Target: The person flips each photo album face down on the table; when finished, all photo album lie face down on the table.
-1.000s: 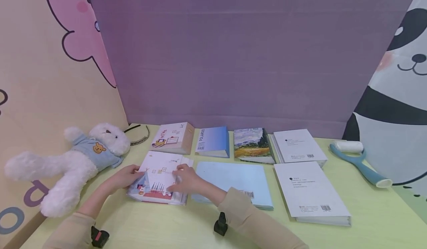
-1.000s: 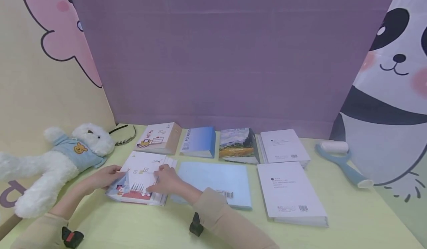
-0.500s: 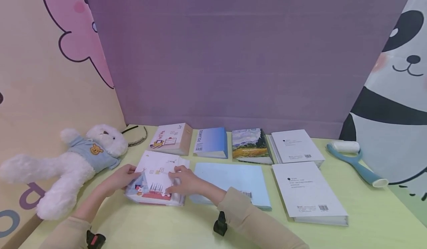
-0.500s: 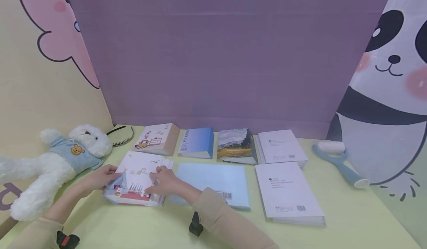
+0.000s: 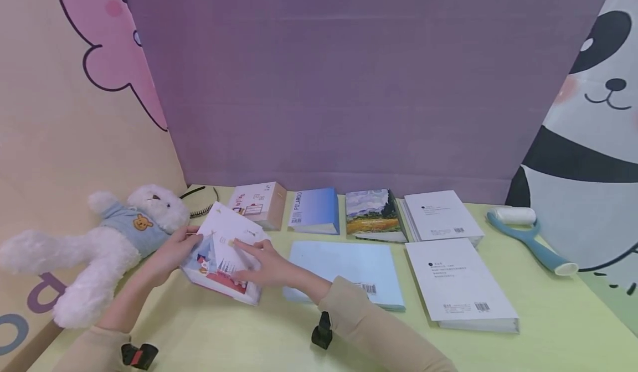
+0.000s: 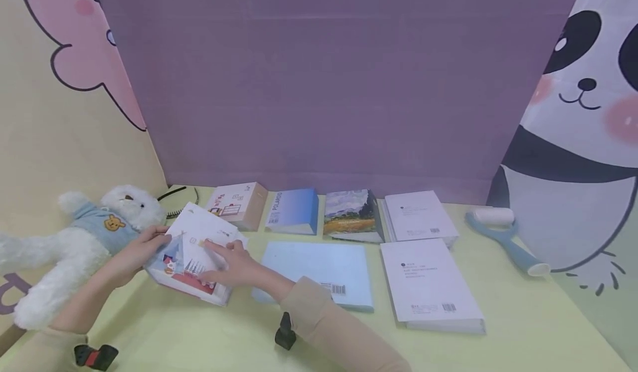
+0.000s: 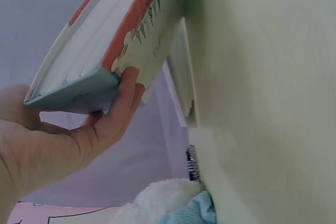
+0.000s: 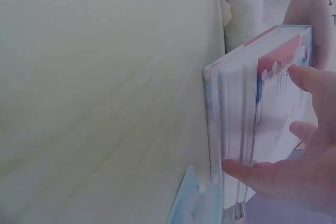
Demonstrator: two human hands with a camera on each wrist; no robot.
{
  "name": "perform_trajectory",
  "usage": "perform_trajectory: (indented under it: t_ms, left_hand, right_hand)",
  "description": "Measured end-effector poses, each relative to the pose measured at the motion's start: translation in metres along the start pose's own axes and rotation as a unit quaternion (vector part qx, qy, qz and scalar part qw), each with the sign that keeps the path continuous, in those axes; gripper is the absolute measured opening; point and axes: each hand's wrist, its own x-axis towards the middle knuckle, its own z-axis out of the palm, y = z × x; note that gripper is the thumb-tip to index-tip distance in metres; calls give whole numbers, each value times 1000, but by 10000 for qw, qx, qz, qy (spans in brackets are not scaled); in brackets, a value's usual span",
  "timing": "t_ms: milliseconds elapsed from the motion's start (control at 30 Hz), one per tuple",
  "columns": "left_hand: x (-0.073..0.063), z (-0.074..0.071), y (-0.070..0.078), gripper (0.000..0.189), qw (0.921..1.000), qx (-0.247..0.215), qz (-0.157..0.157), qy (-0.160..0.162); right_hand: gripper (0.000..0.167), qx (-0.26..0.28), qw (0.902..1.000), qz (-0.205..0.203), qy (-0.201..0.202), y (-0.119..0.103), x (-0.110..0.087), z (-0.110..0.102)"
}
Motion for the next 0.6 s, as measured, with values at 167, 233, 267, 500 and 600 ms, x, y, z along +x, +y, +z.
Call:
perform_trajectory:
  t_ms: [167,233,267,500,600]
  left_hand:
    - [-3,-2,9,50,9998,1,162,77]
    - [-5,-2,13,55,9998,62,182,76]
    - [-6,-2,14,58,9998,68,178,69]
    - [-8,-2,26,66,9992,5,387,89]
    - [-10,-1,29,64,9985,37,538,136]
  right_hand:
    - [68,230,9996,-171,45,0,2,-1]
    - [67,286,9994,-175,32,0,2,0]
    - [67,282,9994,-191,20,-1,3,0]
    - [69,584,9959,-691,11,-5,4,0]
    - [69,891,9919,-899,-62,-7,5,1]
